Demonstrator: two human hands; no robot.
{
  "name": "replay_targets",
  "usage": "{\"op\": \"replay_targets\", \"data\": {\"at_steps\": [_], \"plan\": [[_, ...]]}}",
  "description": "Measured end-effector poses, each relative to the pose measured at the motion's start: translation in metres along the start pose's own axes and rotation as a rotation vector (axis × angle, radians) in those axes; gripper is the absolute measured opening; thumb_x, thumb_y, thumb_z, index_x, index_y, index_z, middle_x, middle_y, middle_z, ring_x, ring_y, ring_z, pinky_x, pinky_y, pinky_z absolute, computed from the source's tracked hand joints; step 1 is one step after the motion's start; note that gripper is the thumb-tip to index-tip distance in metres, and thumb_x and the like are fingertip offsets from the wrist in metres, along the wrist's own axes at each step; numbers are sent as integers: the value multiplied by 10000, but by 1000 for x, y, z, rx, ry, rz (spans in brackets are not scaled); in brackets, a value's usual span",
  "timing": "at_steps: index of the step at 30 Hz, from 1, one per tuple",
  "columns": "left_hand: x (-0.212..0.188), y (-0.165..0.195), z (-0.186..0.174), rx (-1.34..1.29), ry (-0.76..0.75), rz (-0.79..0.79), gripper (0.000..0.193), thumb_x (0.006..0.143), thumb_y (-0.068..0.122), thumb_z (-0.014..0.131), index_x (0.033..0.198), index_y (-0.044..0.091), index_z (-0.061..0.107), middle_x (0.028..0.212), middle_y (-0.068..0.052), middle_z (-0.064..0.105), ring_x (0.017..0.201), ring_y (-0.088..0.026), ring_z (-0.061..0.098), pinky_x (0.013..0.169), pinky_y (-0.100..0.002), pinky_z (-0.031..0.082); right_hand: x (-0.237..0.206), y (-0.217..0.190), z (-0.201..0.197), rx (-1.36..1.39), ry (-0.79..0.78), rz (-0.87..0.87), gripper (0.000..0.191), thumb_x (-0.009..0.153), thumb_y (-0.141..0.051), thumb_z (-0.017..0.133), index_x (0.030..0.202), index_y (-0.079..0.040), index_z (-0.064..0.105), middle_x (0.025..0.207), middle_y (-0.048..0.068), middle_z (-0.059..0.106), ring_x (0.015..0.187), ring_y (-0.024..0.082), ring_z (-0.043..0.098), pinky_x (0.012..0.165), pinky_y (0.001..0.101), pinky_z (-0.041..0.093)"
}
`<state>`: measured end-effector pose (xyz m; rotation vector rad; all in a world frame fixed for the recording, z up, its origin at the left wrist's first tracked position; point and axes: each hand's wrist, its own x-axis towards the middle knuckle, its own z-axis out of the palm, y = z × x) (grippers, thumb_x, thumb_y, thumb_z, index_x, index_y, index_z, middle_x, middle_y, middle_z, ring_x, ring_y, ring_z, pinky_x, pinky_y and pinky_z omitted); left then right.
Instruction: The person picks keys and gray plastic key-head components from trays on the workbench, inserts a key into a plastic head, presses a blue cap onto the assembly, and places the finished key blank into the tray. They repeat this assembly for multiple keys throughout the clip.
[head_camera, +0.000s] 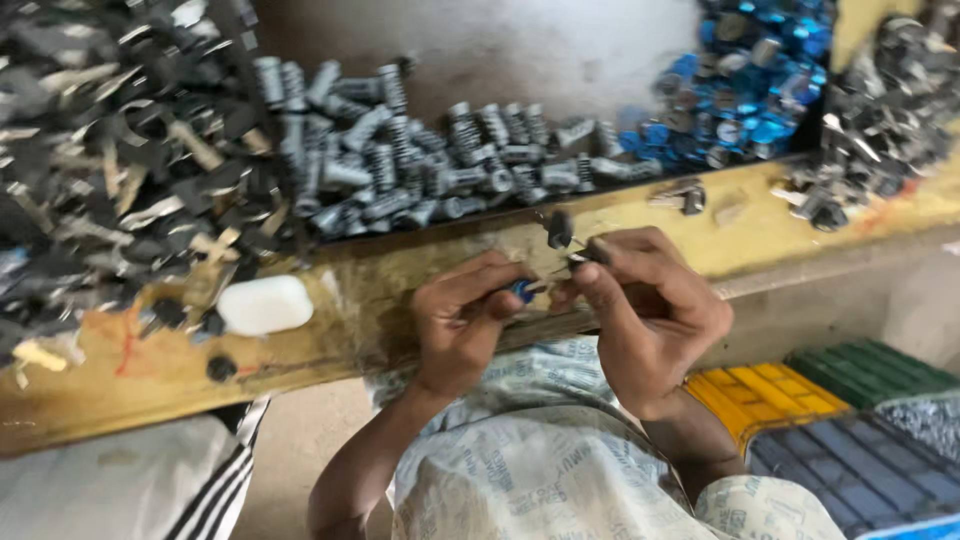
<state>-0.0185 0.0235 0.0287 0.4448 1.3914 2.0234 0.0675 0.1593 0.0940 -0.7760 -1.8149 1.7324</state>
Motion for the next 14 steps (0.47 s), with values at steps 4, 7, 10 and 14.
{"op": "replay_targets", "data": {"at_steps": [4, 7, 10, 14], "plan": [[-2, -2, -5, 12, 86, -70, 311, 1005, 251, 710, 1087, -45, 754, 926, -61, 699, 663, -76, 530, 552, -246, 401, 3, -14, 9, -466, -65, -255, 133, 961, 99, 773, 1065, 53, 705, 966, 143, 688, 743, 128, 722, 528, 187, 525], [-5, -4, -10, 121, 71, -29, 305, 1032, 260, 696, 1090, -32, 763, 886, -59, 704, 648, -84, 547, 557, -253, 405, 4, -25, 4, -663, -173, -353, 165, 884, 91, 840, 971, 37, 711, 880, 133, 676, 669, 96, 636, 504, 230, 441], [-6, -8, -8, 260, 52, 88, 281, 1066, 250, 673, 1118, -16, 746, 876, -53, 689, 673, -111, 585, 569, -254, 431, 8, -26, 1, -697, -236, -390, 182, 856, 84, 864, 907, 24, 701, 844, 118, 667, 642, 82, 598, 503, 262, 409], [-13, -7, 3, 488, 126, 301, 233, 1110, 180, 586, 1181, -12, 698, 964, -88, 704, 756, -194, 714, 617, -296, 573, 10, -18, 0, -578, -187, -313, 194, 831, 72, 862, 857, 16, 678, 814, 86, 646, 621, 94, 575, 442, 232, 369]]}}
